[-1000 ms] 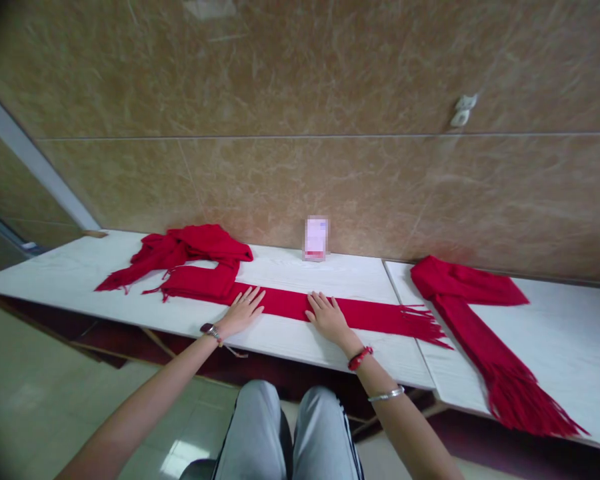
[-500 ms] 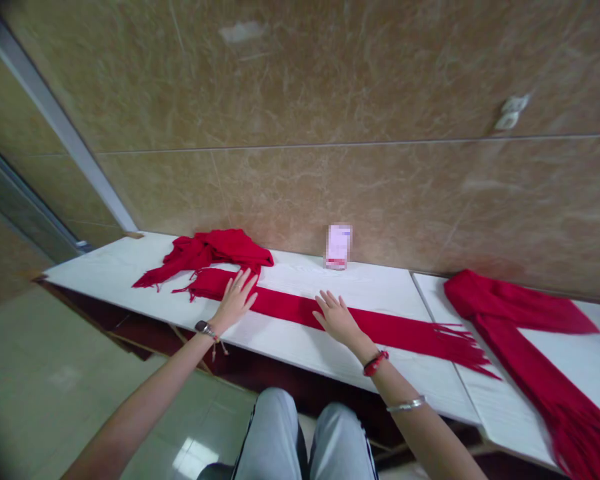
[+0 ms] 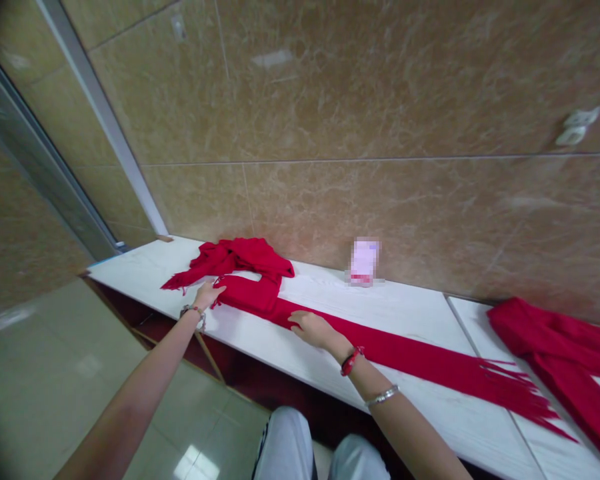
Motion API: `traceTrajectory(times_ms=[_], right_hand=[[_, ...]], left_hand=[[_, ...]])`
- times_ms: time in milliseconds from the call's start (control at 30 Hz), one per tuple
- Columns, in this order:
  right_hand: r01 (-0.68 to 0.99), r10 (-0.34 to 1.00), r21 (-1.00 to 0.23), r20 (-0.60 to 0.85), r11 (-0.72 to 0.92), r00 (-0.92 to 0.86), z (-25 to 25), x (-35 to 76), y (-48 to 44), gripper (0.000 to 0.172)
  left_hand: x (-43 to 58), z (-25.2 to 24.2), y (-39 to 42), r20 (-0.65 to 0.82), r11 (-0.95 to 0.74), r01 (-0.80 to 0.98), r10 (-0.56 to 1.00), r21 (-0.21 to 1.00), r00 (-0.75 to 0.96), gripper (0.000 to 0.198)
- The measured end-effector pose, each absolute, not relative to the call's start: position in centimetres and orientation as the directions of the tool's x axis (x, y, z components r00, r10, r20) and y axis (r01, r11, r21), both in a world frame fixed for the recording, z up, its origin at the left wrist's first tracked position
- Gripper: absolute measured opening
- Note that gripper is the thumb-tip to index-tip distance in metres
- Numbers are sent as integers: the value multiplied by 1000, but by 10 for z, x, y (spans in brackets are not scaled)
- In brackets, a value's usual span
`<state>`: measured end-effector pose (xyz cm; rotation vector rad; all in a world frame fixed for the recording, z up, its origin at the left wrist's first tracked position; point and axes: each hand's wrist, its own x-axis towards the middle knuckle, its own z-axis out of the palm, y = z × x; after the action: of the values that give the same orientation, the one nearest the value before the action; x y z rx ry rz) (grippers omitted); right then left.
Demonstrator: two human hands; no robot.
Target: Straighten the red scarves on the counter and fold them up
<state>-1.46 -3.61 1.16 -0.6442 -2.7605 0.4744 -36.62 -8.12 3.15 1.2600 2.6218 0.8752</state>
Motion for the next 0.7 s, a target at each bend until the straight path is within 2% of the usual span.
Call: traceTrajectory(times_ms=[167, 300, 400, 500, 567, 633, 700], right_hand=[[376, 470, -379, 194, 846, -861, 21, -21, -38, 31], [368, 529, -503, 224, 782, -819, 24, -22, -38, 30], [350, 703, -777, 160, 523, -693, 24, -21, -36, 31], [231, 839, -958, 16, 169, -545, 27, -15, -32, 37], [88, 877, -996, -69, -30, -475, 27, -5, -30, 42], [-41, 889, -980, -161, -197, -428, 25, 9, -30, 45], [-90, 883, -962, -198, -259, -426, 17, 26, -31, 51]], left_hand=[[-345, 46, -82, 294, 470, 735, 705, 488, -646, 43], [-319, 73, -80, 477, 359, 837, 698, 412, -534, 35], [-283, 93, -80, 632, 86, 942, 721, 326, -284, 35], [-229, 95, -86, 623, -213, 933, 782, 291, -16, 39], [-193, 88, -94, 556, -371, 874, 818, 313, 148, 44], [-168, 77, -101, 461, -498, 794, 828, 348, 318, 54], [-160, 67, -102, 428, -528, 766, 827, 366, 366, 57]])
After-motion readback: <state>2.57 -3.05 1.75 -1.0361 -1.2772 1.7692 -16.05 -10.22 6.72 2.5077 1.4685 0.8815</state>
